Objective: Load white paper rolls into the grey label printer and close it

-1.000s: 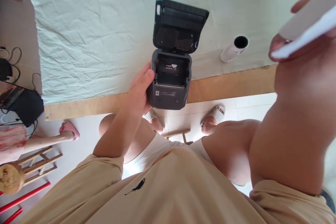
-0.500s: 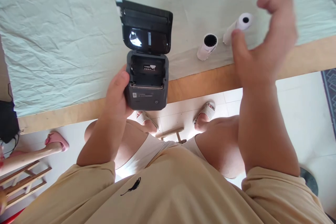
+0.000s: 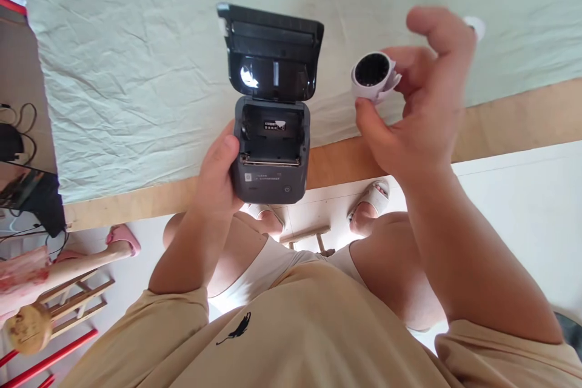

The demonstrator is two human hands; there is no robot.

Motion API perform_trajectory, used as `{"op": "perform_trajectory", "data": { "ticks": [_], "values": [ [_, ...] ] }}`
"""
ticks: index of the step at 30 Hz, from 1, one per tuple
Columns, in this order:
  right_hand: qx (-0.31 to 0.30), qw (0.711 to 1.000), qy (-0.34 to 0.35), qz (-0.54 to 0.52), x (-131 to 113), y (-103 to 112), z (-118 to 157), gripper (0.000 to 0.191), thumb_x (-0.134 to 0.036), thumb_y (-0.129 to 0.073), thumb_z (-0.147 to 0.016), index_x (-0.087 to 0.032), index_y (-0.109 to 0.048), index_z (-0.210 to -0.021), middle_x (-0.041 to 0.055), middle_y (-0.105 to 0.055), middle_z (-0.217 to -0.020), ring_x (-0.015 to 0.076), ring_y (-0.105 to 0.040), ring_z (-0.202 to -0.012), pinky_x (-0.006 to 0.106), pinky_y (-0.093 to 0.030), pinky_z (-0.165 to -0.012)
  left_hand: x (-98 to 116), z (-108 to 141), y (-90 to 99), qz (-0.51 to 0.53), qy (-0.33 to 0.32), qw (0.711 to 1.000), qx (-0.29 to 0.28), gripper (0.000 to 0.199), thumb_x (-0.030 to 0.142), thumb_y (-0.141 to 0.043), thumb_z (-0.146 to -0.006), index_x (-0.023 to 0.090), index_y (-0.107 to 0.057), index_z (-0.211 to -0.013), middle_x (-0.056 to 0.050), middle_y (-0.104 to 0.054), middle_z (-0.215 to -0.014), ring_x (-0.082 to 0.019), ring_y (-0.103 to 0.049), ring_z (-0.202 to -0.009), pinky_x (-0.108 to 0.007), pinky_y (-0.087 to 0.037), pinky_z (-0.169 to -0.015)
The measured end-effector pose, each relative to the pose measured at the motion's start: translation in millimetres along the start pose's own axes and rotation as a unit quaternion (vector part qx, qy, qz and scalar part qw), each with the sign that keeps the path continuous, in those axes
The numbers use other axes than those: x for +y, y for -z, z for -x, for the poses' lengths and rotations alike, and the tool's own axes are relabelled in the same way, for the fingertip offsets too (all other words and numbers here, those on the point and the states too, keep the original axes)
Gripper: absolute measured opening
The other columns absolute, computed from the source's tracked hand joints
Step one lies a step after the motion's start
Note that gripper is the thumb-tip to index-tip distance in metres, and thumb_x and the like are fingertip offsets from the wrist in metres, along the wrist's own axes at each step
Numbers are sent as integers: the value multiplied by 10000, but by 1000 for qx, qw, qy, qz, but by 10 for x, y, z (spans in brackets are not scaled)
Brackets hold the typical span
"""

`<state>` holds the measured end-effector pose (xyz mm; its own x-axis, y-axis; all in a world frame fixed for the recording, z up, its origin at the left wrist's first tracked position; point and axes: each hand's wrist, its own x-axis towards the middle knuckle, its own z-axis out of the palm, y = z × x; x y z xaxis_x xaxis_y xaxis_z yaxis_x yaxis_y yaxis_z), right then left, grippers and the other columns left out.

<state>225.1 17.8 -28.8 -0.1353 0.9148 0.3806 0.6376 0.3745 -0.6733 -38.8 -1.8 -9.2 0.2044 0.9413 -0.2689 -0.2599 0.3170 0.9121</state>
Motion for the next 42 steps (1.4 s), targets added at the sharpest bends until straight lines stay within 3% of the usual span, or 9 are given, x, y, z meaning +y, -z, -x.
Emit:
{"op": "perform_trajectory", "data": {
  "ticks": [8,12,18,23,30,34,38,40,42],
  "values": [
    [-22,998,57,12,-592,-303,-41,501,-469,-775,-1000,-414,-642,-1480,76,-730,-1360,354,-688,-1378,487,-695,-960,-14,6,45,-21,-23,997,-69,572,605,-819,-944,264,-683,-1383,-58,-866,-1251,-286,-866,-1113,-384,-726,-838],
    [11,995,90,38,-618,-276,-76,342,-259,-717,-1023,-403,-730,-1332,57,-746,-1287,293,-752,-1211,416,-685,-862,-5,18,58,-20,7,998,-63,604,625,-826,-928,255,-667,-1378,-79,-854,-1259,-312,-852,-1152,-393,-720,-796],
    [46,988,135,65,-635,-231,-116,364,-86,-641,-992,-351,-745,-1219,25,-778,-1071,210,-765,-911,355,-647,-740,-28,33,61,-10,8,997,-78,738,671,-851,-878,278,-622,-1460,-96,-828,-1317,-344,-842,-1148,-421,-708,-806],
    [86,979,162,89,-702,-224,-103,317,-66,-600,-985,-317,-699,-1151,-16,-793,-906,176,-765,-773,335,-617,-689,-66,31,85,-6,1,997,-79,687,634,-820,-928,287,-603,-1480,-79,-836,-1299,-275,-849,-989,-379,-697,-750],
    [135,956,257,36,-701,-279,-43,173,-182,-682,-973,-308,-683,-1091,-60,-797,-800,168,-709,-616,390,-534,-639,-65,28,52,23,-23,996,-80,572,646,-720,-990,276,-660,-1422,-77,-828,-1340,-318,-830,-1141,-398,-693,-787],
    [78,966,244,27,-710,-314,27,173,-204,-726,-959,-344,-678,-1048,-79,-775,-775,175,-700,-617,404,-514,-655,-88,7,79,8,-25,996,-84,687,710,-792,-897,278,-661,-1416,-91,-822,-1345,-361,-808,-1206,-467,-701,-899],
    [149,961,225,-61,-624,-338,25,99,-283,-697,-949,-339,-683,-1030,-50,-737,-772,209,-709,-673,422,-498,-658,-103,-2,136,-43,-22,996,-70,817,569,-979,-757,293,-645,-1450,-76,-813,-1322,-383,-782,-1257,-493,-673,-1044],
    [205,961,176,-64,-519,-345,2,158,-354,-656,-973,-351,-701,-1125,7,-750,-918,261,-746,-834,450,-539,-724,-93,3,150,-59,-18,996,-65,841,549,-1002,-725,298,-648,-1447,-85,-801,-1355,-403,-765,-1295,-493,-668,-1056],
    [192,970,126,-82,-384,-354,-26,398,-522,-641,-992,-367,-662,-1358,74,-742,-1235,323,-757,-1113,502,-591,-853,-80,6,155,-69,-22,995,-63,846,557,-1002,-714,298,-654,-1441,-95,-790,-1384,-411,-754,-1313,-488,-668,-1049]
  ]
}}
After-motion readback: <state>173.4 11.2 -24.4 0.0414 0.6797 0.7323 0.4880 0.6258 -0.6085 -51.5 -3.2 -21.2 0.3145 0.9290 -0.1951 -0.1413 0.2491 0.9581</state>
